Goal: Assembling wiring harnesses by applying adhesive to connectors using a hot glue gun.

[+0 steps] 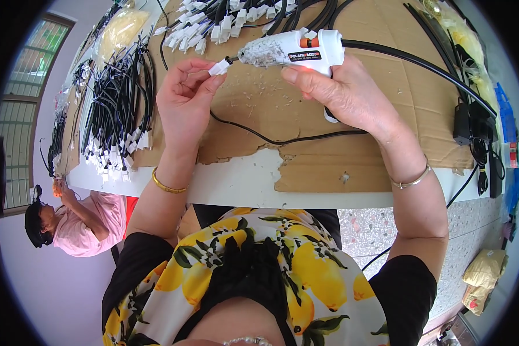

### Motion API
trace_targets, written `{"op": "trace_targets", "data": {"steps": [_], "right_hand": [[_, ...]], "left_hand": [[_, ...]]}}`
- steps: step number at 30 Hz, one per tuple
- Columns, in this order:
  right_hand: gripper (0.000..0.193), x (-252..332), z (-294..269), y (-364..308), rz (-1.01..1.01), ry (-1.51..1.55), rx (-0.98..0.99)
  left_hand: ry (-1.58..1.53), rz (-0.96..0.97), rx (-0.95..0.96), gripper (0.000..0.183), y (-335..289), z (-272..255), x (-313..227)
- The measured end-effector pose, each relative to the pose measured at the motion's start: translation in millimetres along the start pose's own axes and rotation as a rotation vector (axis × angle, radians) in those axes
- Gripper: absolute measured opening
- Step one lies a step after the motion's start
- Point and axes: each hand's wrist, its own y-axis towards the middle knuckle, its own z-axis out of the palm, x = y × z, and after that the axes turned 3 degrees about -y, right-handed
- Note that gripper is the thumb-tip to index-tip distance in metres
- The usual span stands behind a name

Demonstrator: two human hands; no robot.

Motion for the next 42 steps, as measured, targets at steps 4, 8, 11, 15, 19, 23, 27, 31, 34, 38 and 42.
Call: {"op": "trace_targets", "data": {"steps": [4, 8, 11, 15, 19, 23, 27, 31, 34, 38, 42], "right_hand": [[0.036, -1, 0, 0, 0.007, 0.002, 0.011], [0.035, 0, -1, 0, 0.003, -0.020, 0.012], [0.036, -1, -2, 1, 0.015, -0.014, 0.018], [0.036, -2, -2, 1, -0.007, -0.012, 0.007], [0.035, 0, -1, 0, -0.011, 0.009, 0.000], [0.034, 0, -2, 0, 0.012, 0.007, 0.012], [0.033, 0, -3, 0, -0.013, 0.005, 0.020], [0.034, 1, -3, 0, -0.008, 0.014, 0.026], [0.035, 2, -3, 0, 0.015, -0.009, 0.019], [0.037, 0, -1, 2, 0.004, -0.011, -0.003], [0.038, -2, 0, 2, 0.002, 0.015, -0.031]], "left_hand": [[0.004, 0.011, -0.009, 0.021, 1, 0, 0], [-0.045, -0.034, -0.025, 0.021, 2, 0, 0], [-0.090, -0.065, -0.029, 0.021, 3, 0, -2], [-0.208, -0.142, -0.014, 0.021, 4, -1, -2], [-0.290, -0.186, 0.025, 0.020, 5, -5, 3], [-0.463, -0.311, 0.083, 0.017, 5, -9, 6], [-0.538, -0.385, 0.183, 0.019, 6, -13, 9], [-0.556, -0.411, 0.196, 0.022, 6, -12, 8], [-0.577, -0.427, 0.204, 0.022, 6, -11, 6], [-0.534, -0.450, 0.156, 0.022, 5, -8, 0], [-0.443, -0.443, 0.115, 0.019, 5, -2, -5]]}}
